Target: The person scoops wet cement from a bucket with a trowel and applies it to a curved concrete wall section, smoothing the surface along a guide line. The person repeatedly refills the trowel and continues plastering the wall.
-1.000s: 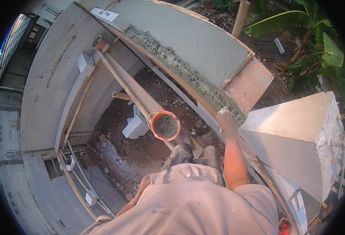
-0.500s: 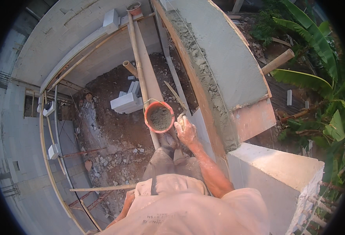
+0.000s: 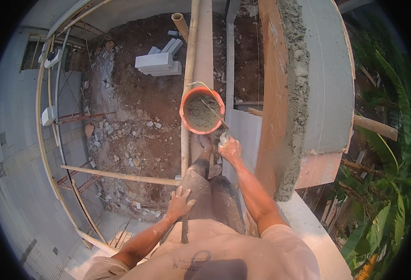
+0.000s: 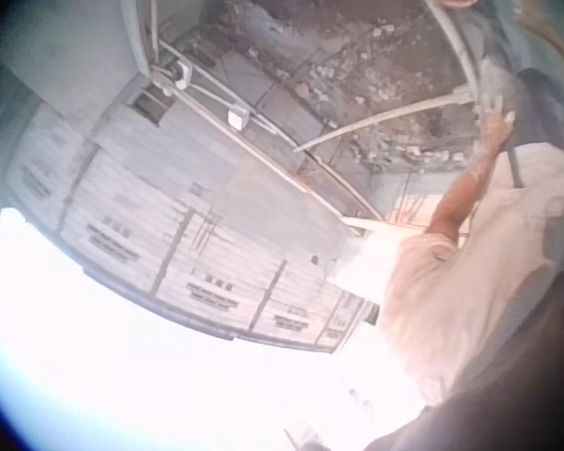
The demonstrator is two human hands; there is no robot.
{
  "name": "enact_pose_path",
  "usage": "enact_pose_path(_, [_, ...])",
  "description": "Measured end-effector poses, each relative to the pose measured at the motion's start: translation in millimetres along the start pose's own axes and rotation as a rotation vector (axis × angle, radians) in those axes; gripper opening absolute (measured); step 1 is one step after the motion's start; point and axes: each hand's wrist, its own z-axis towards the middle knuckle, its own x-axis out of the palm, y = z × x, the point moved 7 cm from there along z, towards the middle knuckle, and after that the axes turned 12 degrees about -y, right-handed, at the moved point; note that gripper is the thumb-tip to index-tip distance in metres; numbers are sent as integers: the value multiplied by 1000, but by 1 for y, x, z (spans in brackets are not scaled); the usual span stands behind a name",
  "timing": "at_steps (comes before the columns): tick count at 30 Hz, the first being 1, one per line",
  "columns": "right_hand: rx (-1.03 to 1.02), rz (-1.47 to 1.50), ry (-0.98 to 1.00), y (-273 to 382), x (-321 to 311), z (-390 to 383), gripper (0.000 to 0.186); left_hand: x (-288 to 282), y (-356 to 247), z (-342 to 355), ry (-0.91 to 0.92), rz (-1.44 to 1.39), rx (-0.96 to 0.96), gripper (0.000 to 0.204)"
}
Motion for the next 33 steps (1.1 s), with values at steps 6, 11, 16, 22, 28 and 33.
enact_pose_path(6, [-161, 20, 22, -14, 138, 166, 63, 20, 11, 39, 1, 198, -116, 65])
enact_pose_path(11, [-383, -193, 72, 61, 217, 286, 74, 22, 25, 56, -58, 230, -227, 69])
enact_pose_path(16, [-339, -258, 303, 59, 275, 302, 53, -62, 0, 71, -78, 130, -295, 57])
enact_pose_path(22, [-437, -88, 553, 32, 175, 206, 39, -96, -24, 63, 135, 25, -264, 59])
enact_pose_path(28, [-618, -420, 791, 50, 183, 137, 48, -90, -37, 60, 96, 135, -182, 60])
enact_pose_path(33, [-430, -199, 810, 88, 153, 110, 53, -80, -35, 55, 80, 187, -167, 60])
